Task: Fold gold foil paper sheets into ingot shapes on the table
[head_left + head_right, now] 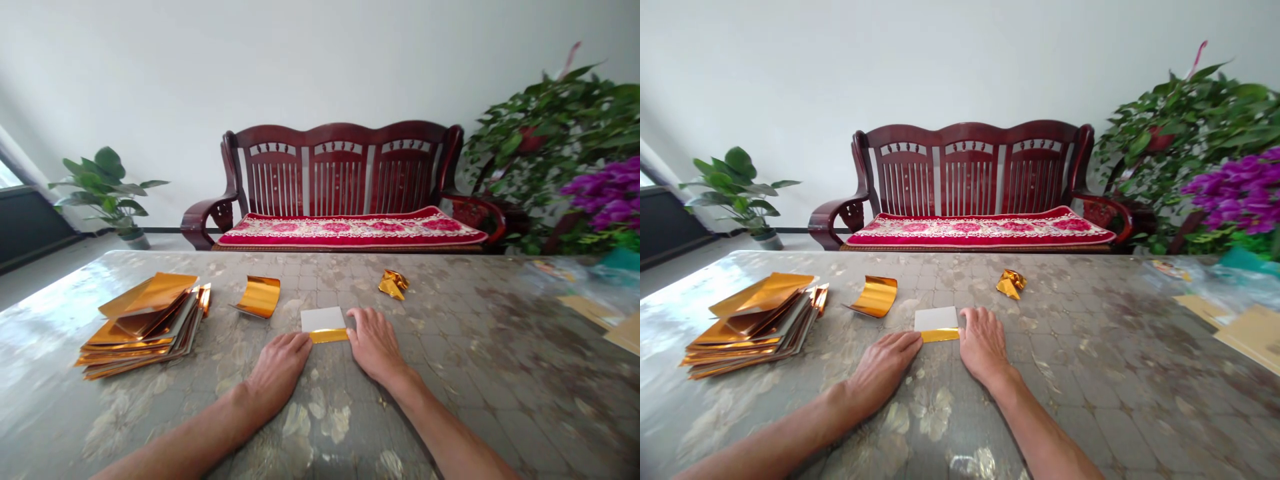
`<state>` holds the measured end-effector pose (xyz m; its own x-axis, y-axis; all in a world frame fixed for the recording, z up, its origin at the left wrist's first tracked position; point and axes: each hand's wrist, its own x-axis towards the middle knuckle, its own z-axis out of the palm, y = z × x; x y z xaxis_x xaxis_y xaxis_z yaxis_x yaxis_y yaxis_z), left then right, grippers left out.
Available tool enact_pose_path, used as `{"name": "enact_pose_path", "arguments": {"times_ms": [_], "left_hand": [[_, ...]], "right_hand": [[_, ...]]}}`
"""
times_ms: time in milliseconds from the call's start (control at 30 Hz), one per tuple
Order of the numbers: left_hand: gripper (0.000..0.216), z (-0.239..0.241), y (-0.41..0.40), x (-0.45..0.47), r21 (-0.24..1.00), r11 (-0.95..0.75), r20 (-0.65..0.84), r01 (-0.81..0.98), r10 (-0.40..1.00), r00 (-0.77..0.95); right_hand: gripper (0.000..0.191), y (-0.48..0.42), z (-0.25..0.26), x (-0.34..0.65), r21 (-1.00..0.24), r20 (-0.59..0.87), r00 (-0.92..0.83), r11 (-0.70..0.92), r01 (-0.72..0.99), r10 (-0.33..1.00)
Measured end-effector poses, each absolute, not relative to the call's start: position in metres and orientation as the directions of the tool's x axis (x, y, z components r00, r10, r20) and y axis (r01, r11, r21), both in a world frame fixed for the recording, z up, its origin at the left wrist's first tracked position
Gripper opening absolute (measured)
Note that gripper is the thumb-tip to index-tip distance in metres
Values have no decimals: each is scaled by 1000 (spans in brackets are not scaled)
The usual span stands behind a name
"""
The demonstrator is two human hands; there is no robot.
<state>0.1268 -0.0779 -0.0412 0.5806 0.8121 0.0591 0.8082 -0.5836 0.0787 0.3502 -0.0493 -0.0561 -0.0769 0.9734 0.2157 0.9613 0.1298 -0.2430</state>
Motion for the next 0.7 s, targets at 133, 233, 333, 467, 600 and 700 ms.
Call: {"name": "enact_pose_path", "arguments": {"times_ms": [133,233,333,467,600,700], "left_hand": [[33,-45,-74,122,148,-556,103,818,831,547],[30,-41,-68,127,163,-516,132,841,856,500],[20,-34,-62,138,84,-512,148,855,855,497],[16,-31,-52,154,-38,-530,110,847,840,531],[14,-36,-44,164,-173,-606,75,776,777,624],[16,-35,-40,167,-198,-641,58,742,748,661]], "right_hand": [[22,-46,-59,357,-315,234,-132,204,927,963],[25,-44,-58,358,-407,262,-161,260,876,952],[20,-45,-56,357,-428,287,-219,329,842,933],[16,-46,-55,354,-422,287,-251,357,833,925],[21,-44,-57,356,-481,293,-212,335,810,932],[26,-41,-60,359,-550,289,-174,313,774,941]]}}
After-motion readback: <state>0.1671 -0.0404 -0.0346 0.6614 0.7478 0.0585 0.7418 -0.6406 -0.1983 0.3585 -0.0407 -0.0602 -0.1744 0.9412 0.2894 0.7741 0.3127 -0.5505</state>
